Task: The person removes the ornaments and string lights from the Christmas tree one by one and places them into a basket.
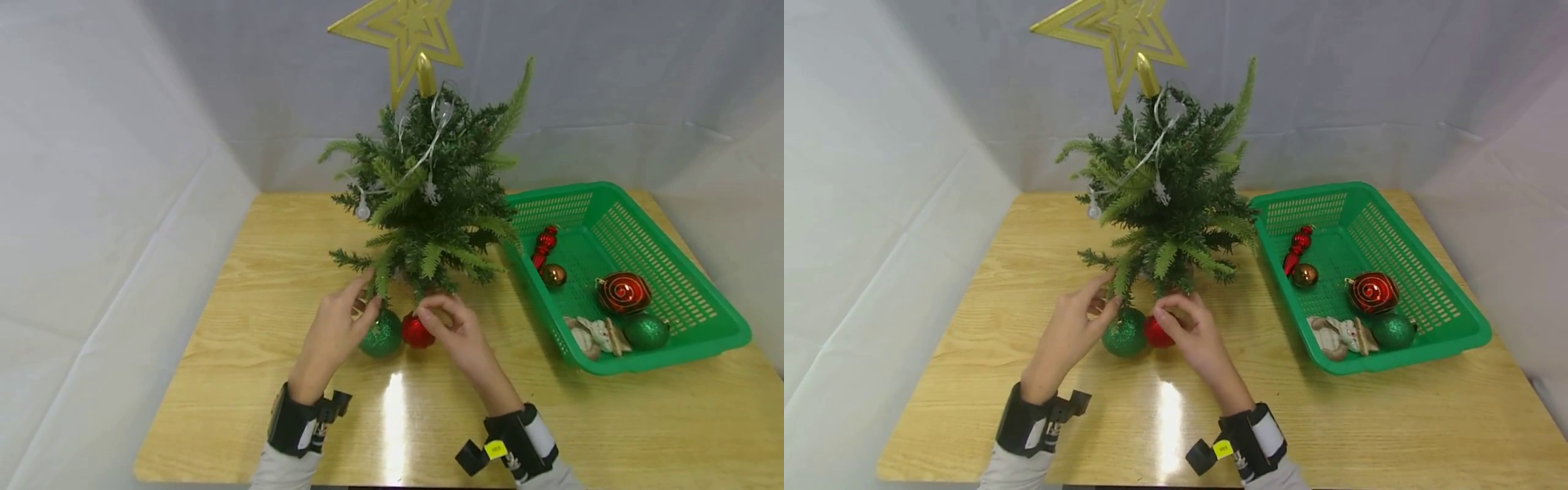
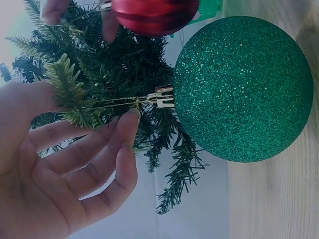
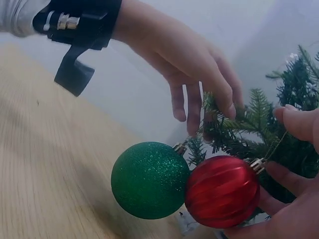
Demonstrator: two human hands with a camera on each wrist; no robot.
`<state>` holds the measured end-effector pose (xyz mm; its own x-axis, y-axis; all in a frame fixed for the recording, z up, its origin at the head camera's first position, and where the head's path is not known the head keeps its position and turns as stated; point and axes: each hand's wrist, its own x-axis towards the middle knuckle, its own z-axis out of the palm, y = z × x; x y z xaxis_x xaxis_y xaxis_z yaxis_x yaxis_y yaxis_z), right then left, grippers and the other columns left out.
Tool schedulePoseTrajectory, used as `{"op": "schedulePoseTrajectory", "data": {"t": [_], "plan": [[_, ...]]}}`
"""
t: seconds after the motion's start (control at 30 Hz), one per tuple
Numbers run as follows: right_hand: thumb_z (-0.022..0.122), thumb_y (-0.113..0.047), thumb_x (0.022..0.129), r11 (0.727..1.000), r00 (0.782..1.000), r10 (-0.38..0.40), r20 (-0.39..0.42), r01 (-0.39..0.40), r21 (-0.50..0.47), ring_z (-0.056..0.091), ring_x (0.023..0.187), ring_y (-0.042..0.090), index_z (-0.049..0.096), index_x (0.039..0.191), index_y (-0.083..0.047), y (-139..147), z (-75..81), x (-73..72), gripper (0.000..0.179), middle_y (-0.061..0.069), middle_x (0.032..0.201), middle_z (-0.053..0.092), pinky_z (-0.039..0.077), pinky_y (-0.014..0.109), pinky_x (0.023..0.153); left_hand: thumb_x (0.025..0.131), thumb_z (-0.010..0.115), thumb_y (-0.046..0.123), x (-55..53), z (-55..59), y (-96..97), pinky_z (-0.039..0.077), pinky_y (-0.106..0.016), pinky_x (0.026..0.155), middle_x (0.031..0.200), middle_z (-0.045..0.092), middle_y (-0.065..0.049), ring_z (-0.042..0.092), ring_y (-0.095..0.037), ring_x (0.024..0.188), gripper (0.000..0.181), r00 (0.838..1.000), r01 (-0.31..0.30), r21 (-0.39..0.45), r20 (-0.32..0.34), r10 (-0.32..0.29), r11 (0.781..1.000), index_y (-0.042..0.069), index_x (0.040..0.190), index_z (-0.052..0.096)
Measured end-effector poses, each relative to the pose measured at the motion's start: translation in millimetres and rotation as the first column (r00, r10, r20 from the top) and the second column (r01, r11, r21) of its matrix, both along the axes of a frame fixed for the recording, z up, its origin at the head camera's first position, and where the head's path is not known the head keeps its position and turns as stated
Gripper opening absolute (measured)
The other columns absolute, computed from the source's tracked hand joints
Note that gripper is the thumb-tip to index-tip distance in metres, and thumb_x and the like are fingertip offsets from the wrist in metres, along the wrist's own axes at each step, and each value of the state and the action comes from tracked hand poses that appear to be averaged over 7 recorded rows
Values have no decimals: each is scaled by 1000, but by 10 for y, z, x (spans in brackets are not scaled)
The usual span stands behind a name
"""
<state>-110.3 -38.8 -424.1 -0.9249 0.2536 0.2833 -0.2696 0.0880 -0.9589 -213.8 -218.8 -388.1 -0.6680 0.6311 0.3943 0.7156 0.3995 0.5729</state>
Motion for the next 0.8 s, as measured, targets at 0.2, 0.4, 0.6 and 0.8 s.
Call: {"op": "schedulePoseTrajectory", "data": {"t": [0.2,0.4,0.6,0.8], "plan": [[58,-9,96,996,1000,-23,6,22,92,22,140,43,65,104,1,-5,8,60,14,19,114,62,18,63,111,94,60,12,6,-5,-4,55,-22,62,92,71,-14,67,-19,72,48,1000,3,2,0,-3,1000,-2,138,48],[64,-14,94,906,952,-264,-155,300,297,52,117,32,71,100,-5,-53,87,-7,13,10,105,69,31,56,106,95,59,13,13,-10,2,56,-25,63,95,70,-14,67,-19,73,47,1000,-6,-4,21,6,1000,0,139,47],[68,-17,91,866,957,-232,-176,286,410,49,123,37,75,98,-9,-103,130,-19,12,8,106,69,33,60,105,96,58,13,14,-24,-5,56,-26,62,94,71,-13,67,-19,74,48,999,-12,-4,32,12,1000,1,140,47],[65,-18,94,839,991,-79,-106,124,529,53,116,36,71,99,-10,-85,124,10,12,7,108,68,40,58,98,96,58,14,8,-37,-15,55,-26,60,92,71,-13,67,-20,74,48,1000,-9,3,28,9,1000,2,141,47]]}}
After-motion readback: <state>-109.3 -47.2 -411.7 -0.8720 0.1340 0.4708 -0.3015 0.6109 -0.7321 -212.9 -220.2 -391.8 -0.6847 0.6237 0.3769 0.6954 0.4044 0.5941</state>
